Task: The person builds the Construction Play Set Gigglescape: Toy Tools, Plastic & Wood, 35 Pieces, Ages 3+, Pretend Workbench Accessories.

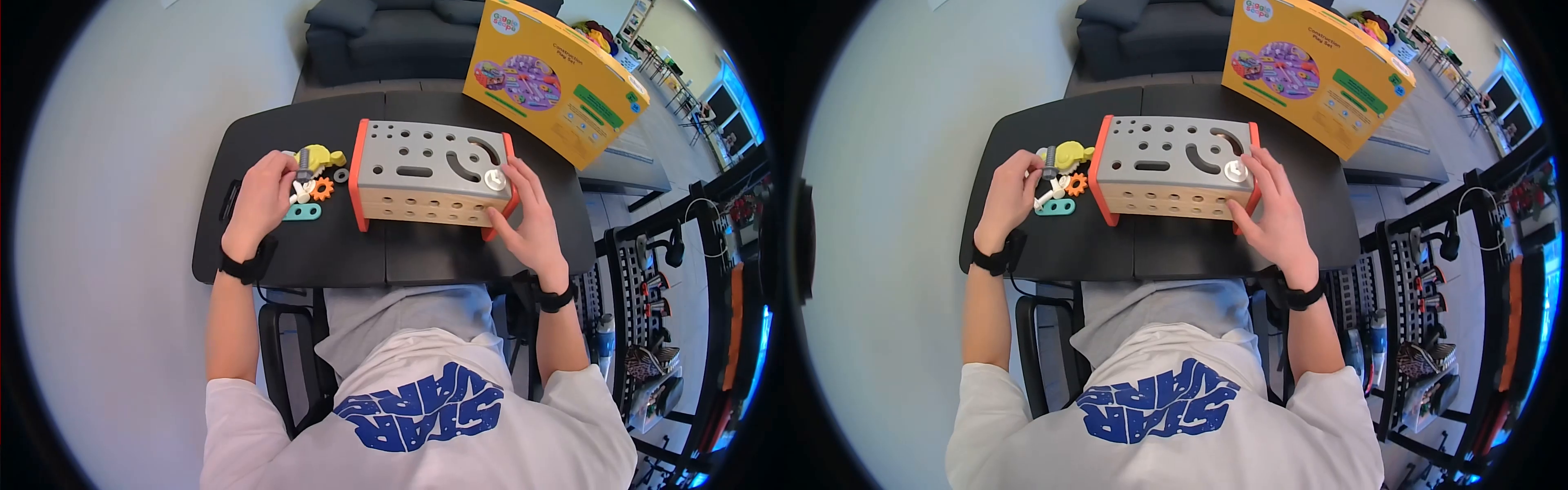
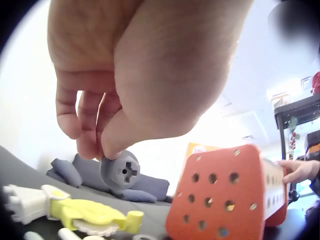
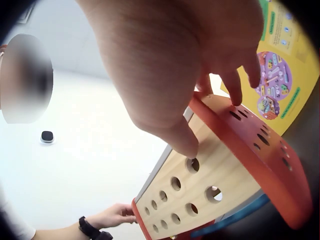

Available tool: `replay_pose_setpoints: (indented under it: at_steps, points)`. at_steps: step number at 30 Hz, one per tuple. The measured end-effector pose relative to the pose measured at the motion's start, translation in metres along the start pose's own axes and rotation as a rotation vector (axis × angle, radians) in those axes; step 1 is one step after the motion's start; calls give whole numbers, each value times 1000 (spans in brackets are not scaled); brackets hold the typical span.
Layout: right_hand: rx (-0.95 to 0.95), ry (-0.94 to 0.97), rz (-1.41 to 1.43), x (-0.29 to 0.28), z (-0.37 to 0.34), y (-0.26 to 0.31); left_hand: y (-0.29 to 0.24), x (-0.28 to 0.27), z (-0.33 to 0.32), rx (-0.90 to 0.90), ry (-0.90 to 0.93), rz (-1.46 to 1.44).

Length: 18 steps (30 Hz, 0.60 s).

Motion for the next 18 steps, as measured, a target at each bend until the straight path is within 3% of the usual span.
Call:
replay_pose_setpoints:
  at_steps: [2,7,9,14,18]
  points:
    - [-139,-150,-108,-8,-2,19,-34,-7,-2,73,-8,-73]
    - [-327,-173,86,-6,-15,64,-115,8,-12,243,92,-328]
    - [-329,-92,145,3,-21,76,-137,20,-18,226,152,-418]
    - [-427,-101,217,11,-24,94,-171,45,-19,344,145,-509]
    - [-381,-108,169,22,-31,79,-180,62,-20,362,149,-543]
Point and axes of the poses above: each hand's wrist, its own z-axis towards the middle knuckle, its own x-axis out of the palm, y = z × x, the point moved 8 cm from there along z, towards the middle knuckle, and after that the axes turned 1 degree about z, right-handed, at the moved point
